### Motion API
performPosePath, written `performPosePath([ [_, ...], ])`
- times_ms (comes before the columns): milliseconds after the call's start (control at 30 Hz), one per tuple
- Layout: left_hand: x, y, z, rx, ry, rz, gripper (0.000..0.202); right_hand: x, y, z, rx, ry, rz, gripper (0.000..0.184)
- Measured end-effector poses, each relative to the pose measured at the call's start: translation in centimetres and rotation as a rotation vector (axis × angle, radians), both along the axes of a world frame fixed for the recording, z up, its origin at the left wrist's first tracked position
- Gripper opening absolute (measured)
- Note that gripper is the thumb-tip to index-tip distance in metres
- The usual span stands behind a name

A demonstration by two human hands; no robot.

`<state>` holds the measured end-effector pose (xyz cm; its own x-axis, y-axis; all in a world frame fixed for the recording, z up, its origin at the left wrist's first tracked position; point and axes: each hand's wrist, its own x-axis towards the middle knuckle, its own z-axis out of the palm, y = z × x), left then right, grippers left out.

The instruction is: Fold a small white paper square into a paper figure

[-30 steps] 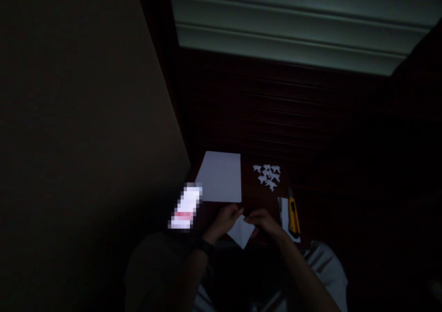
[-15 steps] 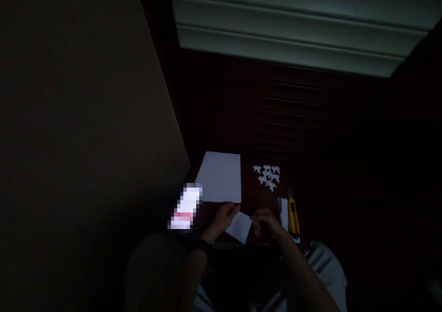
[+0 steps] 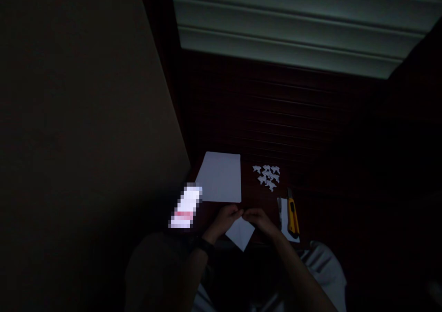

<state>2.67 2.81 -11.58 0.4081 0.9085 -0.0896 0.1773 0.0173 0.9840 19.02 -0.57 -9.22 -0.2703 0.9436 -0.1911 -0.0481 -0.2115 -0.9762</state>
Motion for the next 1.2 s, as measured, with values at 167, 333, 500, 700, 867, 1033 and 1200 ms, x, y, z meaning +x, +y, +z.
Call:
performPosePath([
  [167, -0.1, 0.0, -0.2, 0.090, 0.095, -0.001, 0.036, 0.2, 0.1, -0.5, 0.017, -0.021, 0.031, 0.018],
  [333, -0.1, -0.1, -0.3, 0.087, 0.126, -0.016, 0.036, 0.3, 0.1, -0.7, 0.000, -0.032, 0.079, 0.020],
  [500, 0.0, 0.0, -0.3, 0.090, 0.129, -0.004, 0.036, 0.7, -0.1, -0.2, 0.048, -0.098, 0.083, 0.020],
  [700, -0.2, 0.0, 0.0, 0.085, 0.096, -0.007, 0.035, 1.8, -1.2, 1.0, 0.072, -0.171, 0.104, 0.019],
  [867, -0.2, 0.0, 0.2, 0.062, 0.061, 0.004, 0.035, 3.6, -2.4, 1.8, 0.090, -0.228, 0.155, 0.022],
  [1033, -0.5, 0.0, 1.2, -0.001, -0.049, 0.055, 0.037, 5.6, -2.8, 2.5, 0.073, -0.265, 0.169, 0.024],
  [1200, -0.3, -0.1, 1.8, -0.006, -0.093, 0.108, 0.040, 3.7, -2.3, 2.5, 0.163, -0.341, -0.126, 0.030],
])
